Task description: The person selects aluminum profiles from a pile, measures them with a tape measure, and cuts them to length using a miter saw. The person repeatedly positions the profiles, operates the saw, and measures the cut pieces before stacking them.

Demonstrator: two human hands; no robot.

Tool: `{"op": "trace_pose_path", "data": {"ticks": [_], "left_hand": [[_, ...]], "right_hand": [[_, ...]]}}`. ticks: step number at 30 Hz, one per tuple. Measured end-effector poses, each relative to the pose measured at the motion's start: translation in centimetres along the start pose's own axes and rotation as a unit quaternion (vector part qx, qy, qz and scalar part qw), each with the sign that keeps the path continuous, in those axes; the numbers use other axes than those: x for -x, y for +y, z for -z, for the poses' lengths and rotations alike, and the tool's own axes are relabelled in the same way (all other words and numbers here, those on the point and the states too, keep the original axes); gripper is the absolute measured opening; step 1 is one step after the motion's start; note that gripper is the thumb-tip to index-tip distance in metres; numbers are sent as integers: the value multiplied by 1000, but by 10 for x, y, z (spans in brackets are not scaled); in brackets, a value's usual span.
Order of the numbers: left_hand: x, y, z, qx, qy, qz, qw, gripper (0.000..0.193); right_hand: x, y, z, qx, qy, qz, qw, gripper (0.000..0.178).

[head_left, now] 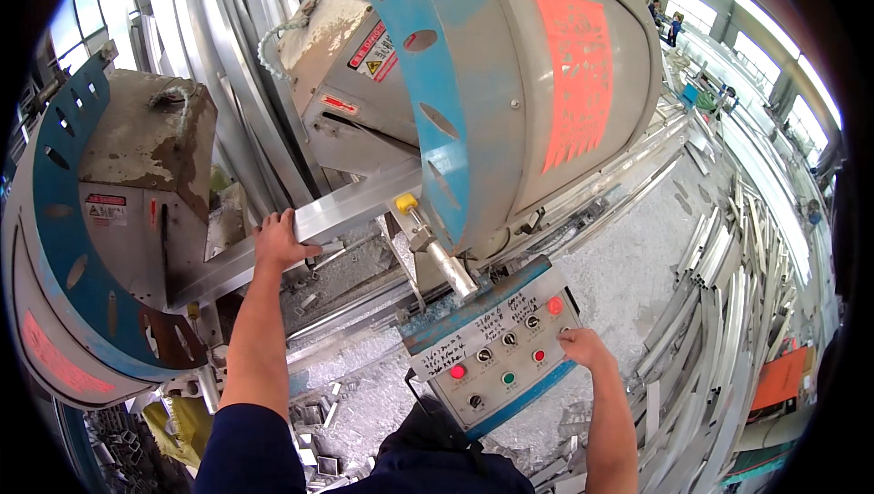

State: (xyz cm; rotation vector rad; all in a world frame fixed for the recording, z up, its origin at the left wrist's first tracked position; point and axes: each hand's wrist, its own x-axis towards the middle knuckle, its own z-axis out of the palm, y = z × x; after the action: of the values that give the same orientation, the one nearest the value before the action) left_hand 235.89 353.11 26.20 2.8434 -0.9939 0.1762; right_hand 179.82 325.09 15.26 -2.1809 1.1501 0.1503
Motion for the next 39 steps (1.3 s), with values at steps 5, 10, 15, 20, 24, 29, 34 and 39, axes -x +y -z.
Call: {"op": "trace_pose_path", "data": {"ticks": [5,10,15,20,24,29,34,39], "left_hand": [[-4,-10,-14,15,38,-29,999,99],[-8,-13,-21,80,28,-45,995,103],[-13,-15,-29,-3,21,-14,1000,111],[-20,-22,-40,-15,33,-23,999,109],[-24,-26,-43,-13,17,-29,999,106],[-21,-21,-41,-9,18,-20,1000,104],[-13,-11,-30,6,8,-21,1000,105],[-19,-17,-33,7,-7,-30,999,107]], "right_hand": [[-6,9,-6,89,21,85,992,30],[-18,15,-20,125,26,58,990,30],[-21,12,-23,144,-4,29,989,30],[-18,8,-24,113,19,24,993,28],[-16,5,-25,89,36,11,995,27],[-18,4,-26,90,40,6,995,26],[-16,3,-26,104,47,15,993,25],[-17,9,-31,105,56,33,992,26]]}}
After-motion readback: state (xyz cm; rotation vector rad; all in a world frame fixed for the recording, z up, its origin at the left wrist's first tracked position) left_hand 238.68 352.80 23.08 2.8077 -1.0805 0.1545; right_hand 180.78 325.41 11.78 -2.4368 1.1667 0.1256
